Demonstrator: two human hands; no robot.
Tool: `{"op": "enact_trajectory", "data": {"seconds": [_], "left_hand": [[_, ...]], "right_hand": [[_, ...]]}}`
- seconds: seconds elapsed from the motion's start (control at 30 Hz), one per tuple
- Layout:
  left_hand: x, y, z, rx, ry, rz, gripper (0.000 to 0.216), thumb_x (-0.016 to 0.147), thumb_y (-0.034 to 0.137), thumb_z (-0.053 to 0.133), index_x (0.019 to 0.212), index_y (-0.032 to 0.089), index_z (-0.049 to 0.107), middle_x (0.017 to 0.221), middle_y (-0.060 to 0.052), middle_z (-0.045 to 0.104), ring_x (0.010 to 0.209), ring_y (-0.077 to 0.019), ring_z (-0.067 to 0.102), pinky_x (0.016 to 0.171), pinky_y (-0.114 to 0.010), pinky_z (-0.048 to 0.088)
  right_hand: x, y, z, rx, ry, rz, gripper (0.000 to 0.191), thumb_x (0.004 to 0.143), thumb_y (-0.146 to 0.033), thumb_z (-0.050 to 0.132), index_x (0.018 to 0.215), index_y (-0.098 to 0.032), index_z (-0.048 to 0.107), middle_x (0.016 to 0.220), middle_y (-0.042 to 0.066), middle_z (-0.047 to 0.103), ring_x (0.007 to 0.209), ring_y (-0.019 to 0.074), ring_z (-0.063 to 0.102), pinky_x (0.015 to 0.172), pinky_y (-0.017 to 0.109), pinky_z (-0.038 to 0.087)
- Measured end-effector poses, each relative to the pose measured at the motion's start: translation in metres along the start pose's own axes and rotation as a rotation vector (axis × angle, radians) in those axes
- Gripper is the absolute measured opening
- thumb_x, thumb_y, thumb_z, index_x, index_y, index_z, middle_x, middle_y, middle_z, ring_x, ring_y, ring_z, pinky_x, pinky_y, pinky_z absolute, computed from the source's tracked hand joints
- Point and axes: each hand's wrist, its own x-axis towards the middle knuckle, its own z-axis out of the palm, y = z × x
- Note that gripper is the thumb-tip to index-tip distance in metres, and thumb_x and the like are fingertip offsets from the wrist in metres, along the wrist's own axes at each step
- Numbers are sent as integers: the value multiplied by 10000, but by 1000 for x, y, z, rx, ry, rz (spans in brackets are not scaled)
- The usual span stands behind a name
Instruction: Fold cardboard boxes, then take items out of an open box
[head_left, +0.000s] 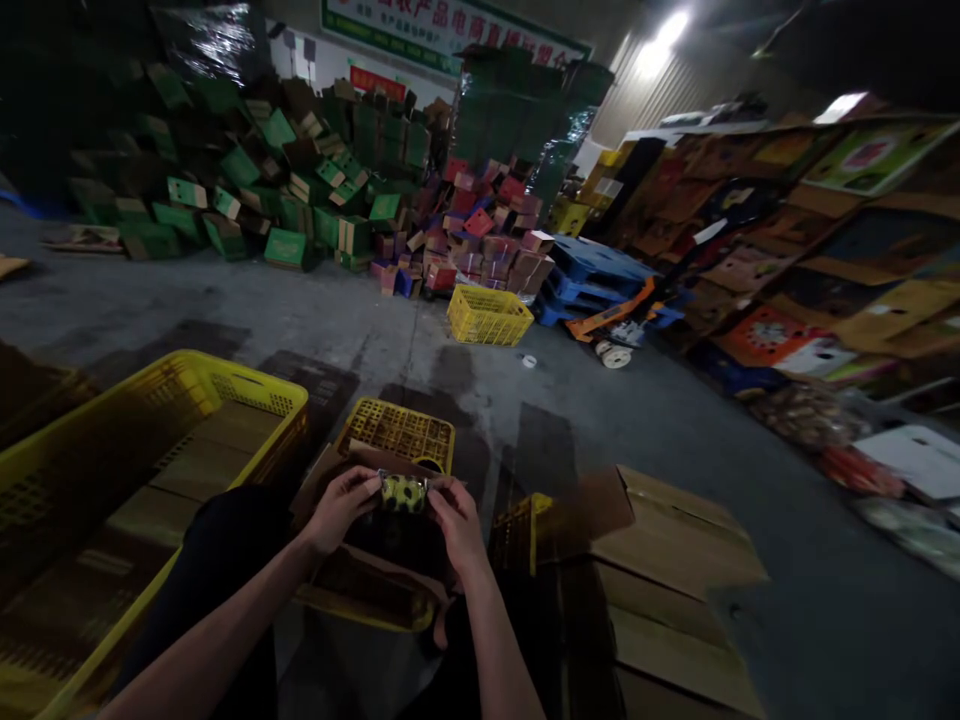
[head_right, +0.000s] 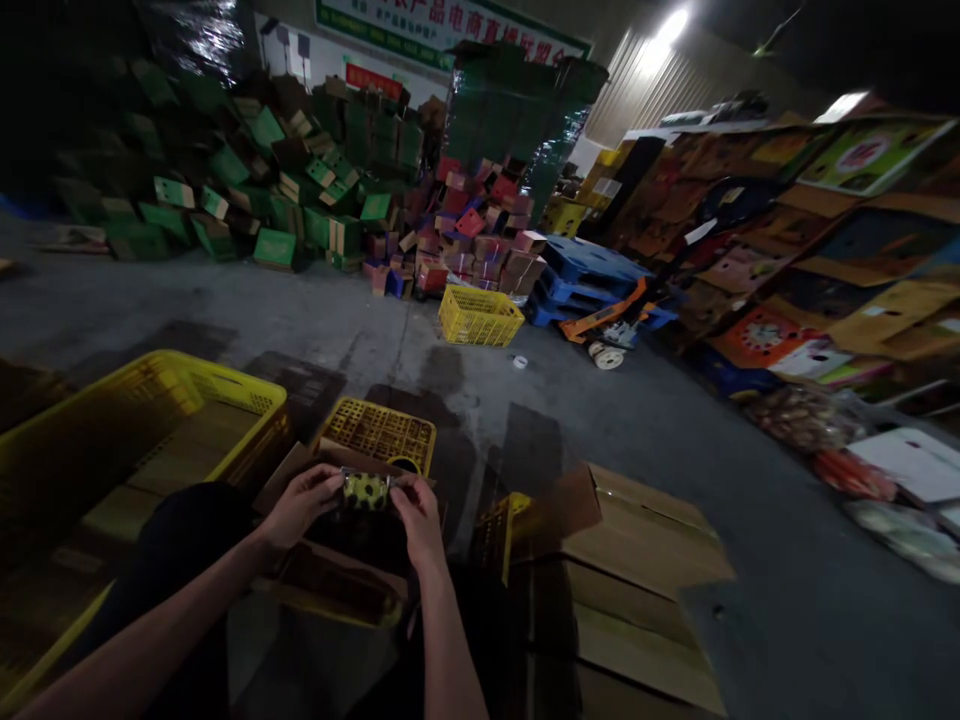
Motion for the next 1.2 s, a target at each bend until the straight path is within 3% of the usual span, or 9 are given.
{"op": "enact_trajectory", "data": {"seconds": [0.13, 0.37, 0.47, 0.6, 0.73, 0.83, 0.93, 1.03, 1.2], "left_hand": [[7, 0, 8, 50, 71, 70, 340, 677, 441, 866, 800, 177, 691, 831, -1, 652, 792, -127, 598, 705, -200, 493], [14, -2, 12, 6, 137, 88, 385, 674, 485, 849, 810, 173, 669, 801, 1, 639, 758, -128, 601, 676, -208, 493], [13, -2, 10, -6, 82, 56, 408, 712, 520, 819, 878, 178, 673, 863, -17, 663, 828, -155, 627, 730, -240, 516], [10, -4, 6, -6, -55, -43, 518, 729, 520, 819, 1111, 199, 682, 1047, -68, 703, 960, -207, 659, 791, -289, 532], [9, -8, -2, 94, -56, -115, 489, 672, 500, 866, 1000, 170, 715, 958, -71, 717, 853, -193, 668, 707, -263, 517], [9, -8, -5, 123, -41, -92, 499, 668, 518, 863, 991, 166, 721, 943, -72, 720, 824, -184, 666, 690, -253, 512], [8, -5, -5, 126, -52, -61, 541, 647, 494, 883, 1048, 167, 725, 987, -88, 732, 863, -207, 681, 719, -271, 524], [8, -4, -3, 97, -34, -66, 597, 606, 469, 910, 1092, 177, 722, 1048, -103, 733, 922, -240, 691, 780, -321, 542], [10, -2, -5, 67, 32, -37, 463, 611, 468, 904, 910, 171, 713, 934, -56, 704, 871, -207, 666, 809, -354, 561]], "right_hand": [[2, -1, 2, 58, 56, 21, 312, 696, -460, 836, 869, -251, 683, 852, -17, 652, 809, 179, 603, 710, 292, 512], [8, -4, 10, 172, 59, 79, 360, 645, -449, 877, 836, -234, 660, 805, -17, 631, 748, 162, 601, 676, 291, 543], [7, -6, 9, 151, 40, 81, 364, 650, -461, 873, 822, -233, 646, 793, -20, 618, 735, 155, 597, 663, 280, 543], [3, -9, 5, 118, 4, 90, 349, 673, -461, 862, 828, -235, 646, 807, -24, 613, 734, 147, 599, 663, 271, 544], [-1, -8, 5, 155, 8, 121, 336, 673, -431, 874, 837, -234, 657, 794, -30, 607, 707, 133, 594, 625, 250, 530], [0, -6, 6, 173, 0, 162, 372, 652, -431, 888, 906, -244, 693, 848, -22, 650, 726, 139, 614, 636, 264, 532], [2, -2, 4, 127, 3, 184, 425, 629, -439, 900, 965, -245, 726, 924, -1, 698, 780, 155, 641, 663, 267, 524], [4, 1, 2, 70, 0, 156, 372, 636, -449, 891, 899, -234, 739, 876, -1, 714, 790, 172, 651, 711, 288, 526], [6, 2, 1, 12, 45, 88, 324, 634, -447, 885, 846, -243, 748, 858, -10, 714, 791, 180, 650, 711, 286, 521]]}}
